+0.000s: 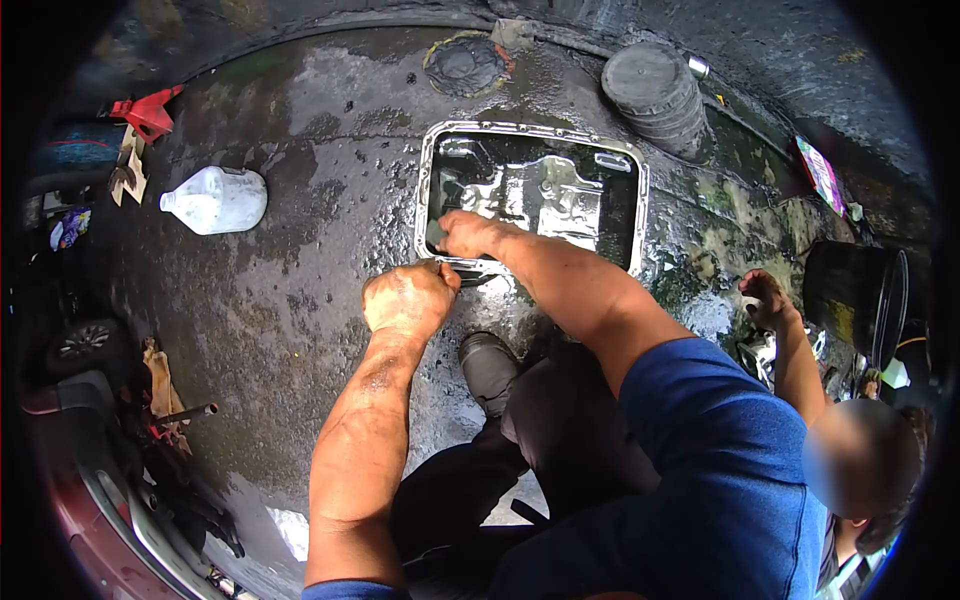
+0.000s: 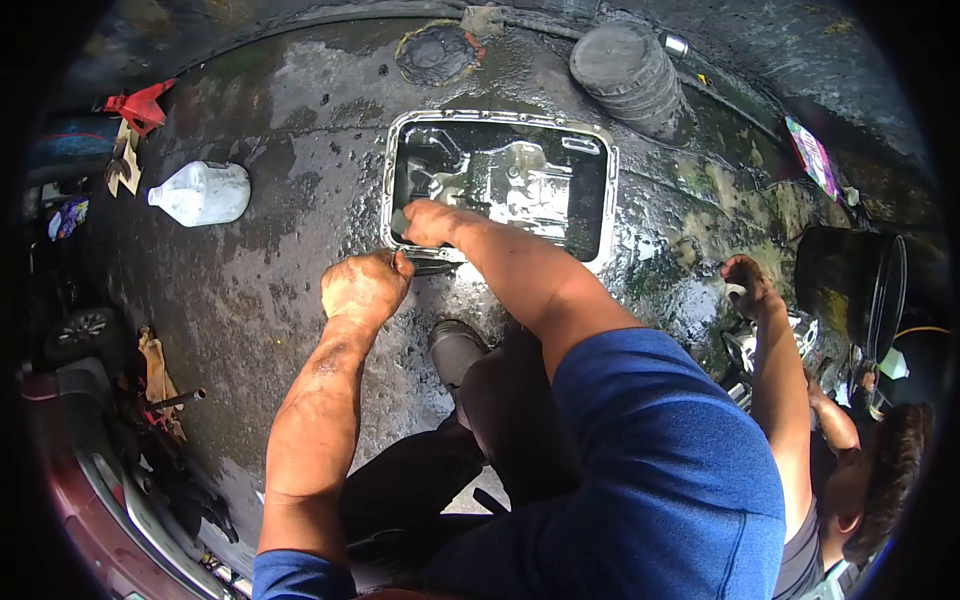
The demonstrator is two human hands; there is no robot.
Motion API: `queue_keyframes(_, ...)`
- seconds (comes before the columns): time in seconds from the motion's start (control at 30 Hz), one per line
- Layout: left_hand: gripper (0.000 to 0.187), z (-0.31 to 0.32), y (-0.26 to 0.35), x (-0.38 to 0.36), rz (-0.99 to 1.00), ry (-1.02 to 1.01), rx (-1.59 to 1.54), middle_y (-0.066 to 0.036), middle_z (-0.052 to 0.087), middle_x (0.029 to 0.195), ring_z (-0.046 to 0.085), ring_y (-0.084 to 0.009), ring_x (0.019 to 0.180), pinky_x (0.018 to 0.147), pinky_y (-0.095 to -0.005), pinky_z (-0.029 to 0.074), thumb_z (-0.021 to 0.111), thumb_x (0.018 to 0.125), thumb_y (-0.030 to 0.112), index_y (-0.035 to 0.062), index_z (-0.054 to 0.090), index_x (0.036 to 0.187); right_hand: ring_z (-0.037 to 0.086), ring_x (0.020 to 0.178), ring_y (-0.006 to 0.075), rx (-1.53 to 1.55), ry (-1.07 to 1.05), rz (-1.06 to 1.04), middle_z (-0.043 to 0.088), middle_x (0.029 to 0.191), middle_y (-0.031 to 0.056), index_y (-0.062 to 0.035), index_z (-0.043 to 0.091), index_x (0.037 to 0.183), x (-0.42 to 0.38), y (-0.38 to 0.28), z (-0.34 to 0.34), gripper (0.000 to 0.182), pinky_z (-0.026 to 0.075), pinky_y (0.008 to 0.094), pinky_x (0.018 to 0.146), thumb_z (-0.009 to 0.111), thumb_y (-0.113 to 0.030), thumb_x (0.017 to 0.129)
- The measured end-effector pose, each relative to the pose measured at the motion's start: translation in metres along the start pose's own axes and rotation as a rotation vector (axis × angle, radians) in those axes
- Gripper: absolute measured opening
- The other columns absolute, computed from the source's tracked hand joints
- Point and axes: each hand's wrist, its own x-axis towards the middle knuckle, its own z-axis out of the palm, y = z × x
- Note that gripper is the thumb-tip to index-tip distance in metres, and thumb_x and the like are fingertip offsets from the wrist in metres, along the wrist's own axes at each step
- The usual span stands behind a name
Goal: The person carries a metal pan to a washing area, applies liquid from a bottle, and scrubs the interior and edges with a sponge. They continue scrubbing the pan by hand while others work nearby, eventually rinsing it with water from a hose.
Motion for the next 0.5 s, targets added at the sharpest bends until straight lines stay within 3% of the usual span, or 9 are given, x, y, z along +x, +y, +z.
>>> queue_keyframes(0.03, 0.042, -0.002, 0.000, -0.001, -0.009, -0.034, 0.002, -0.014, 0.073, 0.090, 0.071, -0.0315, 0.089, 0.083, -0.0445, 0.054, 0.048, 0.093, 0.046, 0.0134, 0.074, 0.096, 0.059, 0.119, 0.0347, -0.013, -0.152, 0.008, 0.063, 0.125, 0.0193, -0.0031, 0.064, 0.120, -0.006, -0.002, -0.001, 0.044, 0.046, 0.0408, 0.101, 0.059, -0.033, 0.088)
queue_keyframes(0.07, 0.043, -0.003, 0.001, -0.001, -0.009, -0.033, 0.018, -0.014, 0.073, 0.090, 0.071, -0.0321, 0.089, 0.083, -0.0449, 0.054, 0.048, 0.093, 0.047, 0.0131, 0.074, 0.096, 0.060, 0.118, 0.0339, -0.169, -0.058, 0.000, 0.063, 0.127, 0.0180, -0.0055, 0.065, 0.121, -0.009, -0.003, -0.002, 0.044, 0.047, 0.0396, 0.100, 0.056, -0.035, 0.088)
queue_keyframes(0.17, 0.044, -0.007, 0.004, -0.002, -0.046, -0.044, 0.013, -0.015, 0.073, 0.090, 0.071, -0.0327, 0.089, 0.082, -0.0450, 0.054, 0.047, 0.093, 0.047, 0.0127, 0.075, 0.095, 0.063, 0.111, 0.0320, -0.317, -0.260, 0.037, 0.066, 0.122, 0.0168, -0.0063, 0.069, 0.115, -0.019, 0.022, -0.023, 0.042, 0.050, 0.0399, 0.091, 0.056, -0.034, 0.086)
queue_keyframes(0.23, 0.045, -0.006, 0.004, -0.002, -0.042, -0.046, 0.031, -0.015, 0.073, 0.090, 0.071, -0.0331, 0.089, 0.082, -0.0450, 0.054, 0.046, 0.093, 0.047, 0.0121, 0.075, 0.094, 0.066, 0.101, 0.0338, -0.341, -0.183, 0.009, 0.069, 0.110, 0.0171, -0.0018, 0.070, 0.104, -0.048, 0.046, -0.034, 0.038, 0.052, 0.0398, 0.085, 0.058, -0.031, 0.083)
queue_keyframes(0.33, 0.046, -0.007, 0.004, -0.001, -0.043, -0.056, 0.038, -0.015, 0.073, 0.091, 0.071, -0.0334, 0.089, 0.081, -0.0450, 0.055, 0.046, 0.093, 0.047, 0.0121, 0.075, 0.095, 0.067, 0.104, 0.0325, -0.411, -0.253, 0.303, 0.070, 0.109, 0.0208, -0.0007, 0.073, 0.105, -0.116, 0.062, -0.062, 0.033, 0.051, 0.0419, 0.088, 0.054, -0.016, 0.082)
queue_keyframes(0.4, 0.046, -0.005, -0.001, 0.003, -0.032, -0.042, 0.031, -0.015, 0.073, 0.091, 0.071, -0.0335, 0.089, 0.081, -0.0448, 0.055, 0.046, 0.094, 0.047, 0.0121, 0.075, 0.096, 0.067, 0.106, 0.0334, -0.668, -0.321, 0.293, 0.070, 0.108, 0.0222, -0.0006, 0.073, 0.105, -0.139, 0.101, -0.077, 0.031, 0.052, 0.0413, 0.091, 0.058, -0.015, 0.082)
queue_keyframes(0.43, 0.046, -0.002, -0.001, 0.002, -0.025, -0.045, 0.029, -0.015, 0.073, 0.091, 0.071, -0.0335, 0.089, 0.081, -0.0447, 0.055, 0.046, 0.094, 0.048, 0.0121, 0.075, 0.096, 0.067, 0.105, 0.0350, -0.623, -0.189, 0.281, 0.070, 0.104, 0.0219, -0.0008, 0.074, 0.102, -0.152, 0.103, -0.085, 0.029, 0.051, 0.0420, 0.092, 0.059, -0.015, 0.082)
queue_keyframes(0.5, 0.045, -0.007, 0.003, -0.001, -0.038, -0.065, 0.020, -0.015, 0.073, 0.091, 0.071, -0.0336, 0.089, 0.082, -0.0448, 0.054, 0.046, 0.094, 0.048, 0.0122, 0.074, 0.097, 0.062, 0.114, 0.0323, -0.624, -0.148, 0.313, 0.066, 0.116, 0.0215, -0.0084, 0.069, 0.117, -0.141, 0.100, -0.098, 0.036, 0.048, 0.0409, 0.098, 0.060, -0.018, 0.084)
